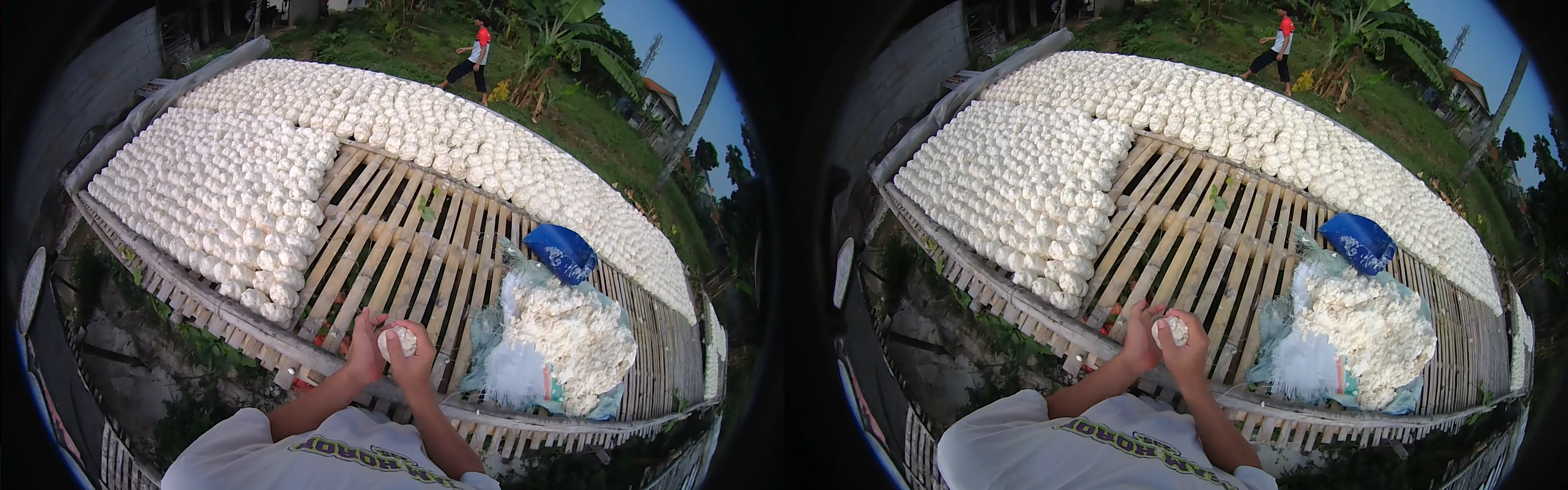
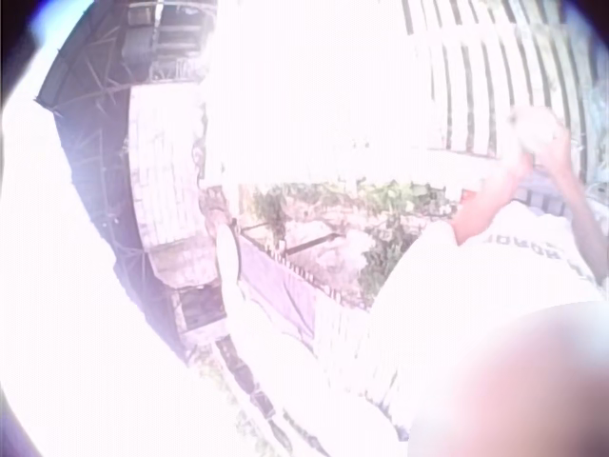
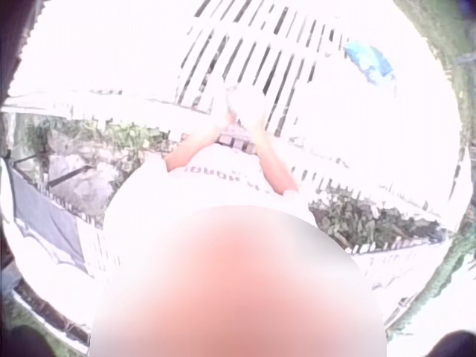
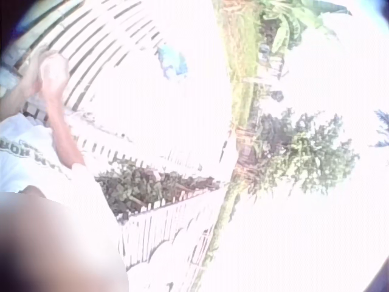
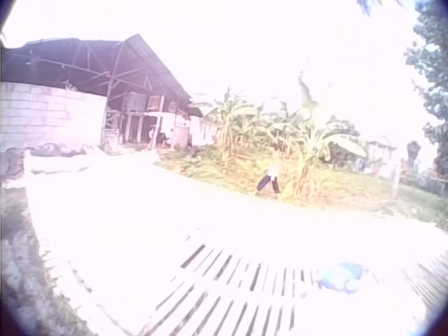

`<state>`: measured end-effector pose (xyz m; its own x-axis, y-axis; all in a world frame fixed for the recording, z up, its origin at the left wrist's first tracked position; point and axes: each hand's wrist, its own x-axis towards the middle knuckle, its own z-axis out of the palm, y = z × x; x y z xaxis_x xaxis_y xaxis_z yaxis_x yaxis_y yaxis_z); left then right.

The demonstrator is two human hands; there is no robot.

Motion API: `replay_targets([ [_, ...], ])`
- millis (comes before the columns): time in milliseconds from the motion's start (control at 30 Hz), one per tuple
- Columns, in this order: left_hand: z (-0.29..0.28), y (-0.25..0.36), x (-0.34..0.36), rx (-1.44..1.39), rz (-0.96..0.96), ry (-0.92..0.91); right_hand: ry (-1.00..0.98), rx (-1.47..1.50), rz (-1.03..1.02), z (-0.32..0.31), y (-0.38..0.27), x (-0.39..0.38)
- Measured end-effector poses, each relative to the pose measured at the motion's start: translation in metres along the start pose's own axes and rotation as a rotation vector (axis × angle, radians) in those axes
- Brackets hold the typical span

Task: The person repeatedly scoops a white dough-like material from a sack, rolls it into small balls with both hands, and places them in neat rows on a bamboo drying rack. The process continues throughout the clip with consistent hand motions and placement.

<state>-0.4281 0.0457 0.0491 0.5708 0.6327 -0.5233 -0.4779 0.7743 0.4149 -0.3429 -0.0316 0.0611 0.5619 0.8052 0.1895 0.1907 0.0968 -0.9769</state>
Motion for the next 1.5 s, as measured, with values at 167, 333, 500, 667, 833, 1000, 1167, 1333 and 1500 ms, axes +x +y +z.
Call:
replay_targets([
  [167,-0.002,0.014,-0.006,0.043,-0.169,-0.272,-0.156,-0.148,-0.327,0.0,-0.007,0.002],
  [333,-0.007,0.007,0.009,0.107,-0.039,-0.241,-0.138,-0.017,-0.129,0.005,-0.005,0.015],
  [500,-0.01,0.009,0.007,-0.043,-0.115,-0.193,-0.118,-0.203,-0.285,0.02,-0.01,0.009],
  [667,-0.012,0.022,0.007,0.005,-0.147,-0.291,-0.009,-0.156,-0.316,0.026,-0.011,0.018],
  [833,-0.038,0.03,0.035,-0.213,-0.31,-0.225,-0.187,-0.223,-0.366,0.039,0.0,0.043],
  [1000,-0.061,0.054,0.046,-0.329,-0.212,-0.199,-0.209,-0.534,-0.491,0.052,0.007,0.056],
  [1167,-0.062,0.079,0.041,0.102,0.16,-0.031,-0.42,0.227,0.501,0.074,0.05,0.081],
  [1333,-0.125,0.121,0.01,1.485,1.066,0.698,-0.19,0.819,1.094,0.086,0.132,0.16],
  [1500,-0.159,0.113,0.017,1.359,0.974,0.796,-0.152,0.471,0.773,0.144,0.187,0.284],
])
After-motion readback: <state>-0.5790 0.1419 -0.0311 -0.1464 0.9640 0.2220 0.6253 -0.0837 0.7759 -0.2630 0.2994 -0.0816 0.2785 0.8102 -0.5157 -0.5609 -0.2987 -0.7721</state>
